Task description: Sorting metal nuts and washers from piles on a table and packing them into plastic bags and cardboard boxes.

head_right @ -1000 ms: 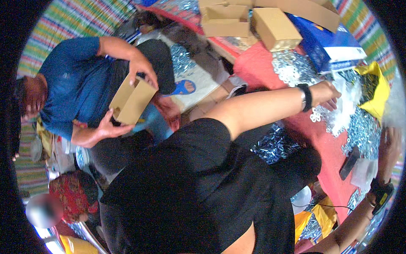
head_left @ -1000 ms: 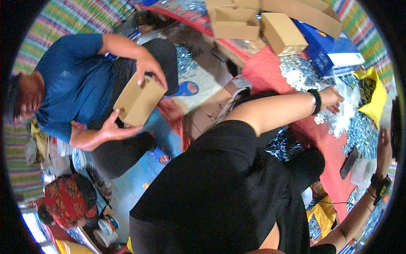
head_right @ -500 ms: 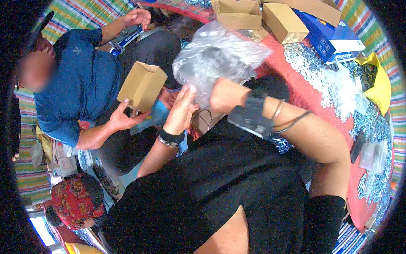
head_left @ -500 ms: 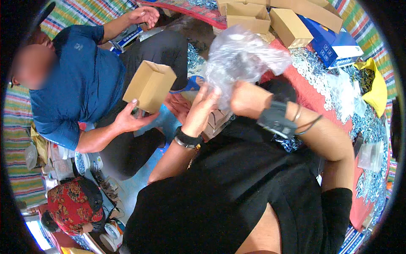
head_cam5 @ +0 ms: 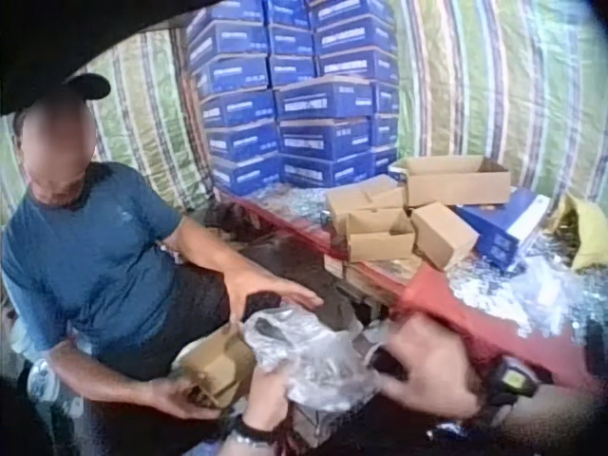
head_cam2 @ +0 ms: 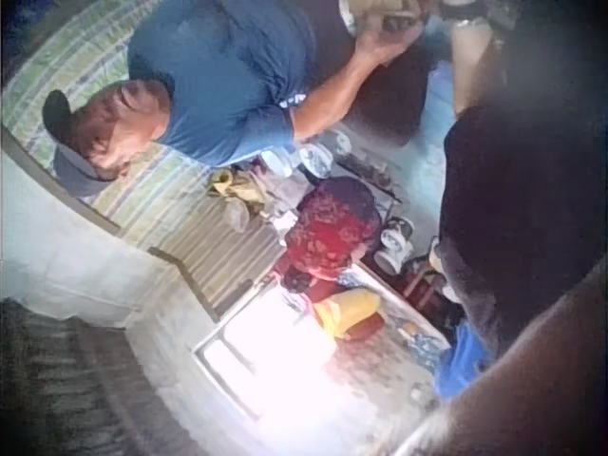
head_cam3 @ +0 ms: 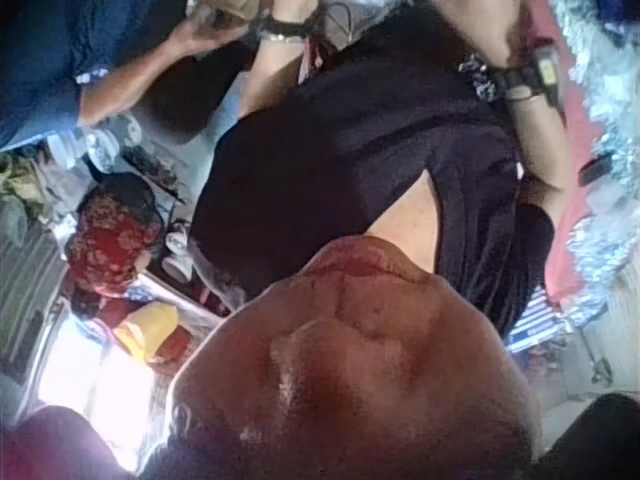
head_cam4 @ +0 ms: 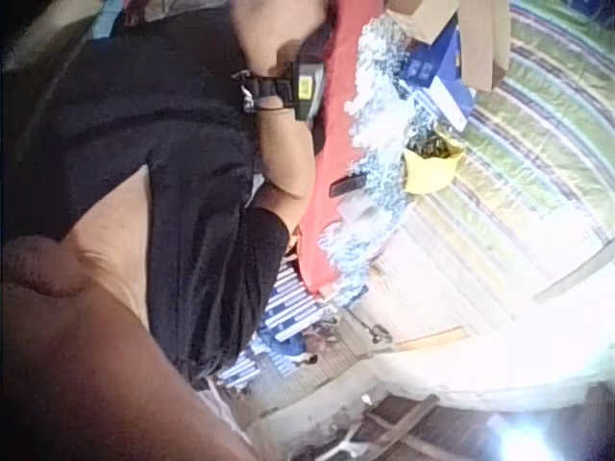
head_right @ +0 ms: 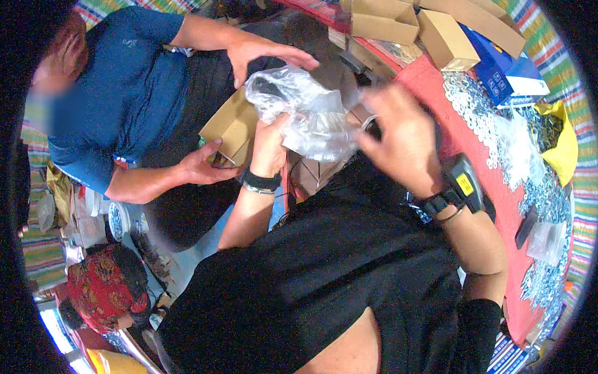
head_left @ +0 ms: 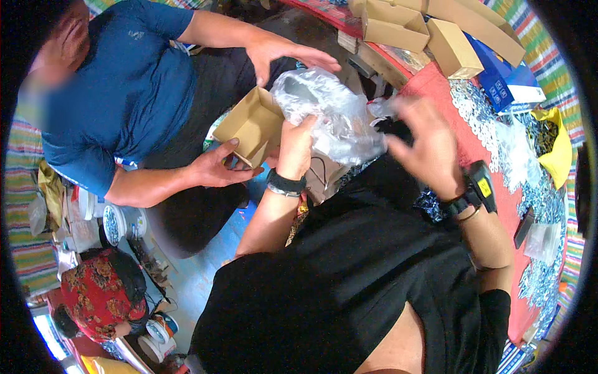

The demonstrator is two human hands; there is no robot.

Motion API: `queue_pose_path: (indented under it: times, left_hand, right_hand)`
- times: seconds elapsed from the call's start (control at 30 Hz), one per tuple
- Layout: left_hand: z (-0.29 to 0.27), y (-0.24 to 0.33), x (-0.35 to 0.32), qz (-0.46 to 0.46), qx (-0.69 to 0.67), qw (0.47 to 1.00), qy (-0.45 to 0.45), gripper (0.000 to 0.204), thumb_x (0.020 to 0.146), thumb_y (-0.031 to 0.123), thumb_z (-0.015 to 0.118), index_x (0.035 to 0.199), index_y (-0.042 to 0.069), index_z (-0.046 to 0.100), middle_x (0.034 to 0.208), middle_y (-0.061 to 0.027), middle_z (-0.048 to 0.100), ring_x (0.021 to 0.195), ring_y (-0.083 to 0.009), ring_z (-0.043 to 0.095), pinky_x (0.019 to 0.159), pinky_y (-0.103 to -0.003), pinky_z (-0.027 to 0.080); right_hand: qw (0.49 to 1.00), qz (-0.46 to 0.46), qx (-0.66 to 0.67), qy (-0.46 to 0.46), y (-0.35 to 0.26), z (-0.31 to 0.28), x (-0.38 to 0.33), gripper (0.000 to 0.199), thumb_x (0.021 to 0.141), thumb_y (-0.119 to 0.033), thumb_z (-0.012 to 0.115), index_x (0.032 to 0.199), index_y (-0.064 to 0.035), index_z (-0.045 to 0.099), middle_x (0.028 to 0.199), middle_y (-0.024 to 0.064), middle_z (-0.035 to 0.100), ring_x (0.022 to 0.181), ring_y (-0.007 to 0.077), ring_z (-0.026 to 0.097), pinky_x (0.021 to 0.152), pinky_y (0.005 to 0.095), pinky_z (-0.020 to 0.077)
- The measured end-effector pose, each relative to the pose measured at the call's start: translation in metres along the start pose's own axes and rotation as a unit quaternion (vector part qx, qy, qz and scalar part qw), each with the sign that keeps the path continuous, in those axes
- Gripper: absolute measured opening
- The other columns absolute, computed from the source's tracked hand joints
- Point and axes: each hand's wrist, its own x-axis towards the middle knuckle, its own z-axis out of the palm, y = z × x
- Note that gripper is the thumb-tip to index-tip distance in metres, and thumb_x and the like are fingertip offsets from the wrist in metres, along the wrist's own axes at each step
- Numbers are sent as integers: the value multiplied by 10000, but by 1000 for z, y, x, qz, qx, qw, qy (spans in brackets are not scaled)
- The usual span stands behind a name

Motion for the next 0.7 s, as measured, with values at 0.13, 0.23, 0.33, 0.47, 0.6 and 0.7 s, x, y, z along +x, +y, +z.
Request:
queue_pose_path:
  times: [0.13, 0.23, 0.33, 0.47, 0.6, 0.7]
  left_hand:
    - [3, 4, -12, 54, 85, 994, -39, 281, 846, 46, 527, 1123, -7, 535, 1011, -53, 597, 889, -130, 571, 775, -281, 472]
    - [18, 16, -22, 41, 135, 985, -104, 283, 820, 52, 563, 1100, 8, 561, 957, -31, 612, 863, -96, 555, 766, -269, 466]
    - [3, 17, -36, 76, 259, 953, -140, 275, 751, 98, 628, 1011, 17, 594, 903, -62, 641, 831, -140, 588, 744, -304, 472]
    - [-3, 33, -66, 166, 554, 805, -129, 404, 650, 31, 573, 1053, 5, 559, 1020, -220, 570, 997, -383, 535, 871, -426, 428]
    - [-26, 53, -62, 202, 598, 774, 49, 520, 673, -20, 549, 1184, -10, 454, 1076, -247, 527, 1043, -411, 501, 884, -443, 422]
    - [-51, 26, -56, 150, 675, 722, 22, 414, 726, 27, 541, 1133, -14, 481, 1018, -257, 547, 924, -416, 557, 767, -447, 468]
  right_hand:
    - [993, -74, 74, 53, -16, 11, 45, 707, 599, -243, 748, 1225, -62, 475, 1143, 175, 538, 983, 349, 557, 823, 398, 478]
    - [985, -57, 133, -96, 15, 66, 45, 469, 697, -163, 633, 1130, -19, 530, 995, 197, 616, 880, 381, 584, 775, 394, 482]
    - [935, -8, 312, -168, 29, 56, 26, 118, 759, -47, 544, 844, 23, 586, 725, 118, 605, 682, 198, 589, 669, 330, 468]
    - [877, 86, 334, -334, 40, 6, 19, 173, 704, 56, 514, 847, 10, 600, 709, 95, 580, 723, 105, 559, 686, 271, 454]
    - [923, -88, 234, -293, 18, 45, 62, 235, 698, 10, 503, 917, 11, 588, 826, 140, 621, 788, 249, 607, 753, 325, 467]
    - [920, -234, 244, -198, 10, 120, 69, 208, 684, -2, 510, 868, -35, 600, 892, 141, 591, 892, 319, 583, 760, 396, 458]
